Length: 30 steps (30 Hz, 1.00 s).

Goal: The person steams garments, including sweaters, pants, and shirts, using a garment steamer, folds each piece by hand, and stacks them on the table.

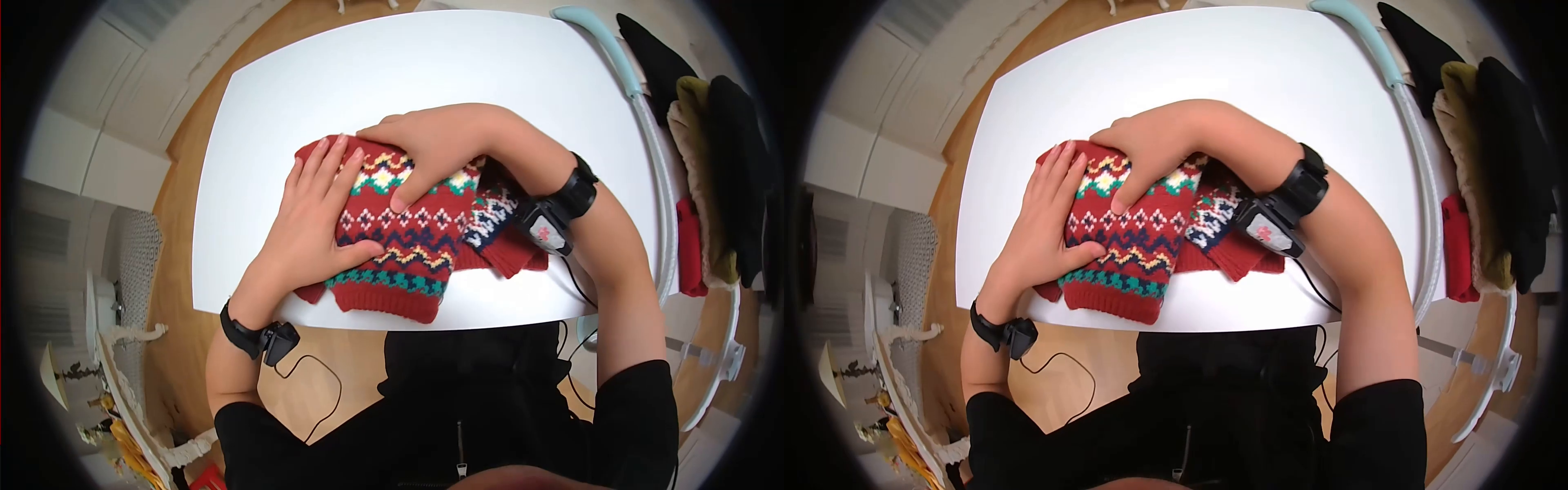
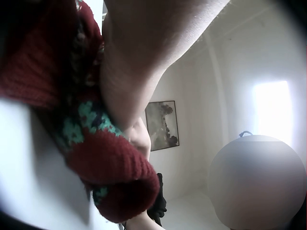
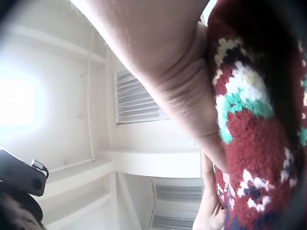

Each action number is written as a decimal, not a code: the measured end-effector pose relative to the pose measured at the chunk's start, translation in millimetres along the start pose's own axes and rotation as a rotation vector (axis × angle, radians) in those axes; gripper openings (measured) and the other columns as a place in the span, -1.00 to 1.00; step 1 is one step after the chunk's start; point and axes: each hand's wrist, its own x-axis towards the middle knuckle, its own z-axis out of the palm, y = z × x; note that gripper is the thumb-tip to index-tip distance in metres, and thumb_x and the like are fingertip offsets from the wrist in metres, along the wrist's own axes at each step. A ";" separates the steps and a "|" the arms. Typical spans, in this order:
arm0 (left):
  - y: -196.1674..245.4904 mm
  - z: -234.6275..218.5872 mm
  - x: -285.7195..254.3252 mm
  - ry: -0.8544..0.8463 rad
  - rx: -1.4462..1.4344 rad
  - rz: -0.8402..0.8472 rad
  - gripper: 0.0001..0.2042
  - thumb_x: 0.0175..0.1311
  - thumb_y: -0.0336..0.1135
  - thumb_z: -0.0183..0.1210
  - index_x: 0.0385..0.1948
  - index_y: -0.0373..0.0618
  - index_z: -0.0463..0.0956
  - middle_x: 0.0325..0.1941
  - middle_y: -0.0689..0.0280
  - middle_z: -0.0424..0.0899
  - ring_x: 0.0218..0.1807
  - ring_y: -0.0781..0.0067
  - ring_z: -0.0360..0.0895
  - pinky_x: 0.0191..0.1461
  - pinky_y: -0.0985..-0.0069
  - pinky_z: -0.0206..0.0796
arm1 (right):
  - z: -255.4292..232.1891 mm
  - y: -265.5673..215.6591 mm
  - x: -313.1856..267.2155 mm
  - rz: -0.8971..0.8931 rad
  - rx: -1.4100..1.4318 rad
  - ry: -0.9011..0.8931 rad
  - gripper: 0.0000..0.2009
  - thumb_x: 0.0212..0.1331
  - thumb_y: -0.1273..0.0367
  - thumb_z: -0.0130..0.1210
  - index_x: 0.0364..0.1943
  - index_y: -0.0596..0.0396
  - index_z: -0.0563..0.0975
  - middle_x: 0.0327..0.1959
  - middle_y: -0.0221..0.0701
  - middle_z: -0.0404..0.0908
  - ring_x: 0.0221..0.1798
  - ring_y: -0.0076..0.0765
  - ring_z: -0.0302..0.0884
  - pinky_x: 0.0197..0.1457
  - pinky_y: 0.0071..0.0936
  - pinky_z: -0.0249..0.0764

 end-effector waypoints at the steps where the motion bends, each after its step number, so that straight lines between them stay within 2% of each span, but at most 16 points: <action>1: -1.4 0.7 0.3 0.009 -0.007 0.007 0.00 -0.02 0.21 0.35 0.45 -0.12 0.11 0.56 -0.03 0.02 0.59 -0.13 -0.12 0.55 -0.09 -0.26 | -2.0 1.4 -2.2 0.009 -0.006 0.007 0.02 -0.23 -0.02 0.43 0.37 0.19 0.27 0.19 -0.04 0.50 0.17 -0.02 0.57 0.19 -0.32 0.54; 5: -5.0 -3.7 0.7 0.026 0.015 0.062 -0.04 -0.04 0.19 0.36 0.43 -0.05 0.18 0.55 -0.01 0.04 0.58 -0.16 -0.11 0.54 -0.12 -0.28 | -0.4 5.4 7.4 -0.058 0.047 -0.022 -0.02 -0.20 0.03 0.45 0.38 0.15 0.28 0.20 -0.05 0.50 0.20 -0.02 0.54 0.21 -0.30 0.53; 6: -1.1 -9.7 2.6 0.055 0.004 0.071 -0.13 -0.02 0.15 0.36 0.38 0.00 0.28 0.52 0.03 0.13 0.55 -0.14 -0.02 0.53 -0.14 -0.23 | -3.4 5.9 7.4 -0.063 0.110 -0.035 -0.04 -0.17 0.04 0.45 0.38 0.14 0.28 0.21 -0.06 0.50 0.22 -0.05 0.53 0.23 -0.30 0.51; 7: 6.5 -18.7 5.6 0.059 0.021 0.052 -0.13 -0.02 0.15 0.36 0.38 0.00 0.28 0.52 0.03 0.13 0.55 -0.14 -0.02 0.53 -0.14 -0.23 | -5.6 7.5 6.5 -0.070 0.175 -0.052 -0.05 -0.15 0.05 0.46 0.38 0.14 0.28 0.22 -0.08 0.50 0.24 -0.08 0.52 0.25 -0.30 0.49; 9: 20.8 -32.4 12.9 0.030 0.043 0.224 -0.25 0.00 0.11 0.35 0.29 0.03 0.40 0.47 0.07 0.22 0.51 -0.11 0.07 0.50 -0.20 -0.18 | -11.2 39.7 12.9 -0.233 0.282 -0.052 -0.12 0.00 0.09 0.42 0.39 0.16 0.26 0.29 -0.14 0.46 0.29 -0.23 0.45 0.35 -0.35 0.37; 10: 27.0 -31.3 14.7 -0.005 -0.033 0.296 -0.29 -0.02 0.07 0.37 0.25 0.08 0.44 0.46 0.12 0.26 0.50 -0.11 0.10 0.49 -0.24 -0.19 | -17.4 51.3 10.2 -0.188 0.322 -0.018 -0.17 0.11 0.02 0.33 0.39 0.16 0.26 0.32 -0.16 0.43 0.31 -0.20 0.43 0.38 -0.34 0.33; 12: 37.4 -26.8 15.1 -0.077 -0.106 0.393 -0.30 -0.06 0.05 0.41 0.23 0.13 0.47 0.45 0.17 0.30 0.49 -0.09 0.13 0.48 -0.29 -0.19 | -27.5 87.1 -2.5 -0.136 0.762 0.015 -0.23 0.25 -0.13 0.10 0.37 0.15 0.30 0.32 -0.16 0.42 0.25 -0.24 0.48 0.24 -0.26 0.47; 15: 41.3 -11.1 9.6 -0.130 -0.026 0.413 -0.16 -0.16 0.21 0.44 0.29 0.22 0.41 0.49 0.19 0.24 0.52 -0.03 0.09 0.49 -0.29 -0.22 | -25.6 133.9 -17.9 -0.254 1.142 0.281 -0.31 0.30 -0.11 0.03 0.31 0.12 0.33 0.25 -0.23 0.46 0.14 -0.33 0.55 0.10 -0.33 0.54; 17: 39.1 -3.2 5.5 -0.112 0.014 0.342 -0.13 -0.17 0.21 0.45 0.32 0.25 0.38 0.51 0.20 0.21 0.52 -0.07 0.07 0.49 -0.29 -0.24 | -25.3 155.0 -19.0 -0.191 1.294 0.445 -0.48 0.40 0.03 -0.01 0.24 0.12 0.40 0.13 -0.29 0.55 0.05 -0.40 0.59 0.03 -0.44 0.55; 18: 37.7 0.0 6.2 -0.082 0.036 0.288 -0.13 -0.17 0.21 0.45 0.32 0.25 0.37 0.51 0.20 0.20 0.52 -0.10 0.06 0.49 -0.30 -0.24 | -24.8 163.5 -17.3 -0.206 1.304 0.434 -0.48 0.40 0.03 -0.01 0.24 0.12 0.40 0.13 -0.29 0.55 0.05 -0.40 0.59 0.03 -0.44 0.55; 20: 30.0 3.1 11.7 -0.032 0.077 0.182 -0.11 -0.19 0.20 0.46 0.33 0.26 0.36 0.52 0.19 0.19 0.52 -0.15 0.04 0.49 -0.31 -0.25 | -29.5 169.4 -15.2 -0.159 1.401 0.596 -0.58 0.42 0.13 -0.01 0.17 0.14 0.43 0.02 -0.33 0.59 0.00 -0.46 0.58 -0.03 -0.56 0.54; 23: -2.6 4.7 25.7 0.061 0.184 -0.013 -0.11 -0.19 0.17 0.46 0.34 0.20 0.35 0.54 0.14 0.14 0.52 -0.19 0.02 0.50 -0.26 -0.24 | -29.0 165.7 -12.2 -0.112 1.344 0.583 -0.65 0.43 0.21 -0.01 0.12 0.17 0.46 -0.05 -0.33 0.60 -0.06 -0.50 0.57 -0.05 -0.63 0.54; 24: -15.8 4.7 31.0 0.116 0.218 -0.070 -0.11 -0.16 0.17 0.45 0.34 0.18 0.35 0.53 0.12 0.14 0.51 -0.19 0.03 0.51 -0.21 -0.23 | -29.0 161.6 -12.1 -0.051 1.334 0.635 -0.70 0.44 0.27 -0.01 0.08 0.20 0.47 -0.09 -0.32 0.59 -0.09 -0.51 0.56 -0.06 -0.61 0.54; 27: -65.7 10.3 46.3 0.233 0.282 -0.274 -0.16 -0.09 0.24 0.39 0.29 0.06 0.39 0.50 0.08 0.16 0.52 -0.11 0.05 0.51 -0.17 -0.22 | -28.5 157.7 -11.8 0.006 1.290 0.688 -0.73 0.43 0.32 -0.02 0.04 0.22 0.47 -0.14 -0.33 0.58 -0.11 -0.54 0.55 -0.08 -0.63 0.54; 30: -112.8 18.3 67.7 0.341 0.365 -0.435 -0.17 -0.06 0.29 0.34 0.26 0.03 0.41 0.46 0.06 0.19 0.50 -0.03 0.07 0.51 -0.10 -0.23 | -30.0 153.9 -11.0 0.034 1.279 0.666 -0.76 0.43 0.35 -0.03 0.01 0.23 0.46 -0.19 -0.36 0.57 -0.14 -0.55 0.54 -0.10 -0.63 0.54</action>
